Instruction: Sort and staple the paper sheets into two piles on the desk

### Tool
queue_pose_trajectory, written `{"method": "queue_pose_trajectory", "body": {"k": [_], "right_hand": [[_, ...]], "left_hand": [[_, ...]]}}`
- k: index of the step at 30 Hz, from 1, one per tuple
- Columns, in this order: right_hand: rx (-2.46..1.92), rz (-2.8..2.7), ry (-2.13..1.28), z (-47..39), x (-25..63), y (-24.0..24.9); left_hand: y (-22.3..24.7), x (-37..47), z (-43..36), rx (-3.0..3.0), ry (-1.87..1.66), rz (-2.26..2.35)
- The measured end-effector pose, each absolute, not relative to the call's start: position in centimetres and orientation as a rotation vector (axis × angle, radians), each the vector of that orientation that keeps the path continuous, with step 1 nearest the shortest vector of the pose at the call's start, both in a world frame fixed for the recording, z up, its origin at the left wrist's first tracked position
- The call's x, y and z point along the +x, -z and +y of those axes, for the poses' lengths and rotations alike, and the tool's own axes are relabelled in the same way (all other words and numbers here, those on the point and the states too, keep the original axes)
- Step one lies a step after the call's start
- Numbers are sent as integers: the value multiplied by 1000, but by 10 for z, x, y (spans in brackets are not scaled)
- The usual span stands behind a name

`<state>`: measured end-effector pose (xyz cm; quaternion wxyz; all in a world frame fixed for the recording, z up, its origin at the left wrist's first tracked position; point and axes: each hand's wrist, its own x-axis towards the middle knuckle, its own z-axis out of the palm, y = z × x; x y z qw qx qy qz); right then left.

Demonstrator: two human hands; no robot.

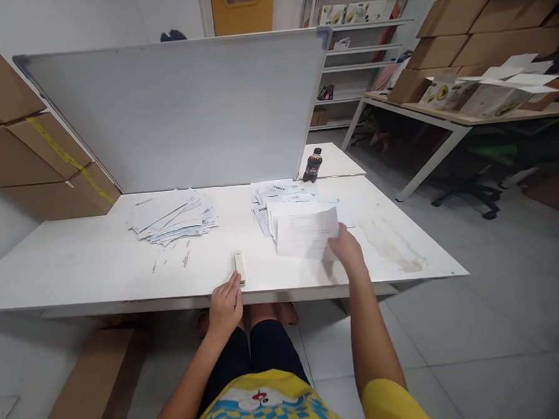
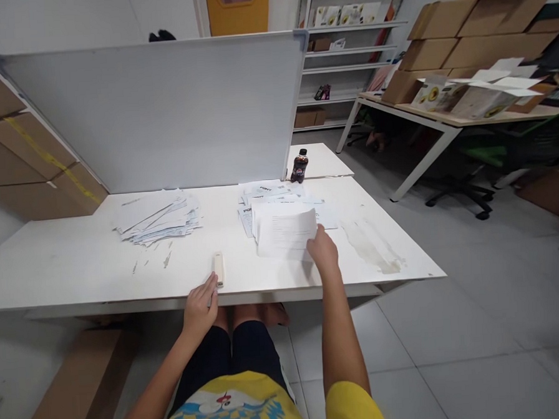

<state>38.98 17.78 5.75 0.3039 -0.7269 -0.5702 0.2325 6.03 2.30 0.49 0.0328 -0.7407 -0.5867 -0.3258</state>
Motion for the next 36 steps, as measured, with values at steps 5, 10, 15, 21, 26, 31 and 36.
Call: {"method": "queue_pose_trajectory", "body": {"k": [5,10,15,21,26,31,36], "right_hand": [[-1869,-1909,-228,243,302,-53],[-1685,-2388,-374,272,240,-25],[-1786,-2414,-320,271,267,-1],[-1829,-2432,-247,256,301,5],[-1930,-2319,-208,248,327,11],[-2054,-2005,-211,257,331,2],[-1748,-2262,-230,275,295,-18]], "left_hand": [[-9,57,48,-2294,892,-1770],[-1,58,69,-2382,845,-1532],[11,56,70,-2281,892,-1349],[7,58,69,-2281,901,-1358],[7,59,69,-2270,905,-1356],[5,59,70,-2261,912,-1330],[4,59,72,-2268,897,-1332]]}}
